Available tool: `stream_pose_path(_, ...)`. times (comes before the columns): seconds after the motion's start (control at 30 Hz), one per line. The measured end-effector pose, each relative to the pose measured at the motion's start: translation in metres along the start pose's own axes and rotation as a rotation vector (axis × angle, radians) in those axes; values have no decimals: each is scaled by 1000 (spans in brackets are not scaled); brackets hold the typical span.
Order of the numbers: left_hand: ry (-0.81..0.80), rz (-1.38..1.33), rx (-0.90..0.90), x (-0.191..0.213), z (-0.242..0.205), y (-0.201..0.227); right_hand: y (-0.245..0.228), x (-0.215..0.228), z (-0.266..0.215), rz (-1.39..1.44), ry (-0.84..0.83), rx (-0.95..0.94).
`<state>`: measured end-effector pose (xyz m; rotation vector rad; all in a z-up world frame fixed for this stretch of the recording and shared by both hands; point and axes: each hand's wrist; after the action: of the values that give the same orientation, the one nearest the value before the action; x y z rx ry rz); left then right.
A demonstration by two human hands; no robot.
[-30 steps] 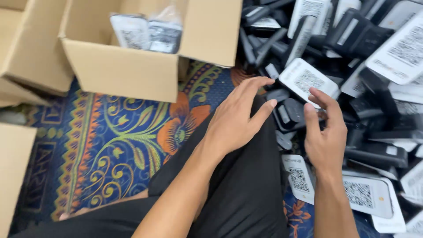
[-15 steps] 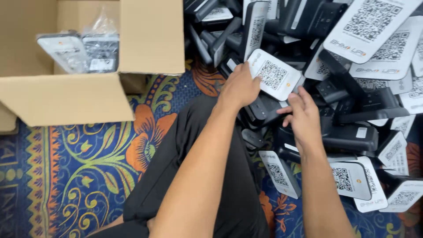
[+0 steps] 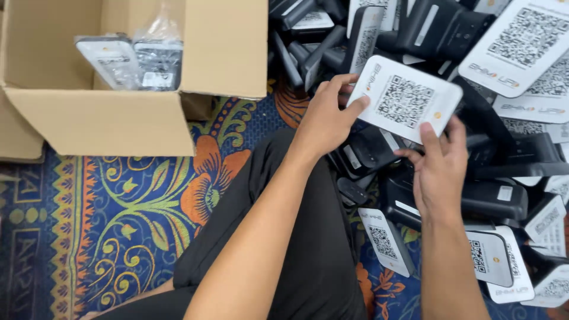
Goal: The person picks up electronic stand devices one by one, places them into individual plastic bags, and then puts the bagged items into a cardboard box.
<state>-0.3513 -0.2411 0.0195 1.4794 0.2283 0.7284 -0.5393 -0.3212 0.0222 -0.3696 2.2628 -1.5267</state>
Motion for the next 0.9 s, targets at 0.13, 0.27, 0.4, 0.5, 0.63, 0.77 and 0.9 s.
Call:
stream_pose_path(0.13,40,-158,-103,33,-35,13,-22,-30,-30,-8,-117,136)
stream_pose_path(0.27,95,-222,-87,88,-83,36,-28,-59,-51,-27,-262,185)
stream_pose_path(0.4,185,-248,-54,144,-130,60,-26,-99,-71,-54,-396,189)
stream_pose_path(0.5,225,-220,78,181,-173,65,-19,-137,-90,-102,-492,160)
stream_pose_path(0.63,291,-228,89,224,-231,61,-3,-185,-111,-252,-619,162)
stream_pose_path(0.77,321,-279,250,263,-286,55,14,-241,-140,-340,-808,95)
stream_pose_path(0.9,301,-11,434,295,-326,57,43,-287,-159,-387,-951,25)
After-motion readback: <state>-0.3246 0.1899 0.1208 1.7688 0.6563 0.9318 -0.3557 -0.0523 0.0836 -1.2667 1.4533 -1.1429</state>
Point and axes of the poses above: each hand's wrist, its own z-axis towards the middle knuckle, its own x-axis out of the back of the hand, y = z × x, and after that the axes turned 13 degrees about -x, right-handed
